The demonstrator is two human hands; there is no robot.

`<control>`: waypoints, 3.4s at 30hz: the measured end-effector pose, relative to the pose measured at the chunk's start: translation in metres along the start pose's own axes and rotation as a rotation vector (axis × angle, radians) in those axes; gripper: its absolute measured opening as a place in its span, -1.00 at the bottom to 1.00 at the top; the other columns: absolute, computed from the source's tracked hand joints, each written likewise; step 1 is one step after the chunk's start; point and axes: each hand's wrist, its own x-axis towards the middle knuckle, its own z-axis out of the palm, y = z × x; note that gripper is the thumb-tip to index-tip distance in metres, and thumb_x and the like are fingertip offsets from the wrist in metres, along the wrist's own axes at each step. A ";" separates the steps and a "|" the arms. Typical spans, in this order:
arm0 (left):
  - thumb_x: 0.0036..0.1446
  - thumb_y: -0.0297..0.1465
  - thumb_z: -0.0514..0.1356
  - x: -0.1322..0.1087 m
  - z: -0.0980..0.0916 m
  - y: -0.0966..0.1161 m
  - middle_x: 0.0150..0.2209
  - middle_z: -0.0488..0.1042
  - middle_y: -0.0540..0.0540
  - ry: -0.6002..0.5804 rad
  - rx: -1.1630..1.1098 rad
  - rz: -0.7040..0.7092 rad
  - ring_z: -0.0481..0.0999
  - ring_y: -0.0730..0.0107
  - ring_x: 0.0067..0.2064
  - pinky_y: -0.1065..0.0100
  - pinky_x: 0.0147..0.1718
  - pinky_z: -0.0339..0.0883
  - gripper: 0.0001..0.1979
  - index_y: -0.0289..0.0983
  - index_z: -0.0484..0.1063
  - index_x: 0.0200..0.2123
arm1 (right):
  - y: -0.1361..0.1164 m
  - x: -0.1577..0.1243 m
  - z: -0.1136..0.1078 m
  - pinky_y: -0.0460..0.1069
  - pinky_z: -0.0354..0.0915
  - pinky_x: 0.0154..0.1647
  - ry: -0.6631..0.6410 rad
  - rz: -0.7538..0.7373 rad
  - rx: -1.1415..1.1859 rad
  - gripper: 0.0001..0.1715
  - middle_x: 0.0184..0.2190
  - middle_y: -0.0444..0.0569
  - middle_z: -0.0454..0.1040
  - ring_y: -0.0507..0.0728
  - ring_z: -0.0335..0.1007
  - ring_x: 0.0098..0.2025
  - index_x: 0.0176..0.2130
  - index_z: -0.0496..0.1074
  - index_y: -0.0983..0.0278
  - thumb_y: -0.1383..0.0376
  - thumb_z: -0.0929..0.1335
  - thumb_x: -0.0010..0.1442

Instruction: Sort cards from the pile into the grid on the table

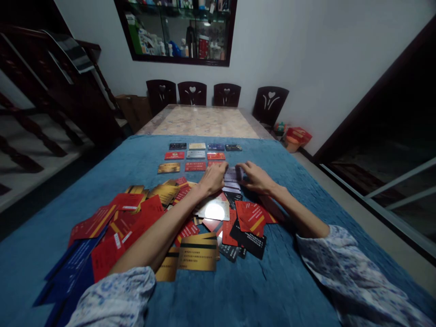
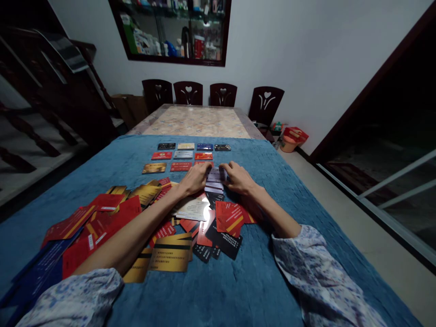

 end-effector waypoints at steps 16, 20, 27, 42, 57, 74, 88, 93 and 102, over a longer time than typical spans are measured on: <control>0.18 -0.54 0.12 -0.001 -0.019 0.003 0.13 0.45 -0.35 -0.088 0.032 -0.038 0.42 -0.03 0.17 0.04 0.10 0.35 -0.57 -0.33 0.28 0.13 | 0.001 0.001 -0.006 0.11 0.26 -0.10 0.032 -0.054 -0.087 -0.37 0.06 0.24 0.39 0.32 0.28 -0.01 0.29 0.32 0.21 0.13 0.37 0.30; 0.19 -0.54 0.14 0.000 -0.023 0.002 0.12 0.46 -0.35 -0.119 0.057 -0.046 0.44 0.00 0.15 0.10 0.09 0.37 -0.63 -0.34 0.31 0.08 | 0.000 0.004 -0.006 0.10 0.24 -0.10 0.005 -0.051 -0.106 -0.38 0.05 0.22 0.39 0.32 0.27 0.00 0.29 0.34 0.19 0.09 0.36 0.31; 0.17 -0.51 0.18 0.003 -0.032 -0.003 0.12 0.40 -0.32 -0.148 0.132 -0.111 0.42 -0.02 0.17 0.09 0.09 0.38 -0.65 -0.30 0.37 0.05 | -0.002 0.017 -0.011 0.11 0.26 -0.08 -0.046 -0.086 -0.147 -0.39 0.09 0.25 0.40 0.34 0.29 0.05 0.23 0.37 0.30 0.05 0.36 0.31; 0.18 -0.46 0.24 0.009 -0.060 -0.036 0.13 0.39 -0.26 -0.159 0.301 -0.101 0.37 -0.05 0.19 0.07 0.11 0.36 -0.73 -0.27 0.44 -0.03 | -0.025 0.070 -0.030 0.08 0.27 -0.03 -0.148 -0.133 -0.185 -0.49 0.09 0.24 0.41 0.34 0.31 0.12 0.13 0.45 0.31 0.10 0.40 0.30; 0.18 -0.33 0.25 0.029 -0.079 -0.092 0.17 0.41 -0.27 -0.168 0.360 -0.185 0.26 -0.20 0.24 -0.15 0.14 0.26 -0.66 -0.20 0.52 0.04 | -0.047 0.141 -0.029 0.07 0.28 -0.08 -0.220 -0.099 -0.214 -0.48 0.16 0.19 0.46 0.36 0.30 0.18 0.16 0.45 0.25 0.07 0.41 0.30; 0.13 -0.38 0.22 0.048 -0.070 -0.134 0.18 0.42 -0.33 -0.238 0.383 -0.270 0.25 -0.24 0.26 -0.17 0.10 0.26 -0.64 -0.23 0.53 0.02 | -0.059 0.188 -0.017 0.03 0.33 -0.02 -0.320 -0.065 -0.192 -0.57 0.14 0.11 0.55 0.28 0.44 0.14 0.07 0.55 0.18 0.09 0.42 0.26; 0.12 -0.42 0.19 0.059 -0.059 -0.146 0.16 0.46 -0.33 -0.320 0.378 -0.304 0.31 -0.15 0.26 -0.16 0.16 0.29 -0.63 -0.24 0.52 0.02 | -0.063 0.205 -0.007 0.06 0.41 0.00 -0.394 -0.030 -0.219 -0.51 0.15 0.17 0.56 0.35 0.45 0.18 0.11 0.56 0.22 0.12 0.43 0.23; 0.11 -0.41 0.20 0.061 -0.057 -0.151 0.14 0.48 -0.28 -0.334 0.365 -0.315 0.35 -0.09 0.25 -0.12 0.18 0.30 -0.61 -0.18 0.52 0.03 | -0.063 0.205 -0.006 0.00 0.41 -0.07 -0.396 -0.023 -0.181 -0.52 0.08 0.14 0.61 0.29 0.53 0.07 0.09 0.58 0.23 0.14 0.44 0.20; 0.06 -0.36 0.26 0.066 -0.052 -0.161 0.15 0.45 -0.24 -0.342 0.339 -0.314 0.29 -0.13 0.27 -0.08 0.16 0.34 -0.64 -0.14 0.56 -0.03 | -0.060 0.212 0.000 -0.08 0.41 -0.19 -0.455 0.007 -0.123 -0.52 0.02 0.12 0.64 0.21 0.59 -0.04 0.06 0.59 0.27 0.23 0.45 0.14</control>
